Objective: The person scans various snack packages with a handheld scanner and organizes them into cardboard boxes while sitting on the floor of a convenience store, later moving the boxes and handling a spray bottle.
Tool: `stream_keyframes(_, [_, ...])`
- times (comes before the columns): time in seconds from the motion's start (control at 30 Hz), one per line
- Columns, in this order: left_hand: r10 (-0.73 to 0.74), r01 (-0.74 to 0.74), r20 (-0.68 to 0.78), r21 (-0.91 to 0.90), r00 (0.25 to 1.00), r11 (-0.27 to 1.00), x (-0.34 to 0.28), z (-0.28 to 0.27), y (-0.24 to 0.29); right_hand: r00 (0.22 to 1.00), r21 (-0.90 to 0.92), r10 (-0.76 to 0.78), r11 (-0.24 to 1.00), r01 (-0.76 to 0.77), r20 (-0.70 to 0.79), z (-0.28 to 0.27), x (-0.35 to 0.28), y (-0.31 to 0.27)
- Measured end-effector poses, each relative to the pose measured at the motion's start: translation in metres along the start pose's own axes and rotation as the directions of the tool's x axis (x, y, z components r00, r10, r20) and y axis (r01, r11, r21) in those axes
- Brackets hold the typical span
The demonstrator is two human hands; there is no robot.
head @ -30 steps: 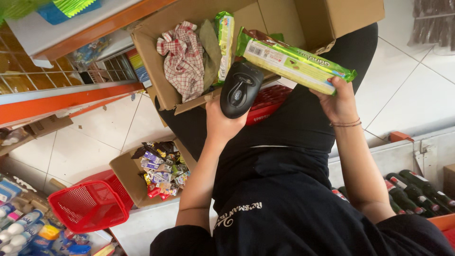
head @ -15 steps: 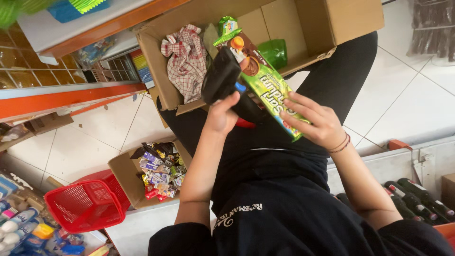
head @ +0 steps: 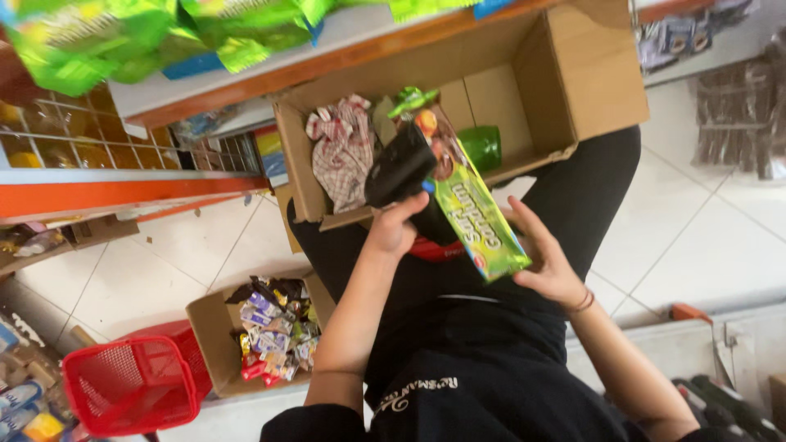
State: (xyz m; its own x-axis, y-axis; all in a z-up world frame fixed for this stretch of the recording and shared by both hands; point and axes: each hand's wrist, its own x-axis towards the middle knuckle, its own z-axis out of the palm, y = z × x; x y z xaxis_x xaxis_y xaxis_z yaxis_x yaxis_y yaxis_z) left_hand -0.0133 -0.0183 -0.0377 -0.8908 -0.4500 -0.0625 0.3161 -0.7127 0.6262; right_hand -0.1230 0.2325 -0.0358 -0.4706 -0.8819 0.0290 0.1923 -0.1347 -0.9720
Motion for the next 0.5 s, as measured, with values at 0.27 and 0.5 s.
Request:
stream_keyframes(0.27, [0.059,-0.101,0.143,0.309,0.988,0.946,-0.008,0.019,0.017,0.958,0.017,0.227,0.974,-0.228,-0.173,0.002,-0.007,0.009])
stream_keyframes(0.5, [0.071,-0.132,0.218,0.278,0.973,0.951,-0.008,0.043,0.056,0.952,0.219,0.027,0.975,0.042,-0.305,-0.006,0.01,-0.034])
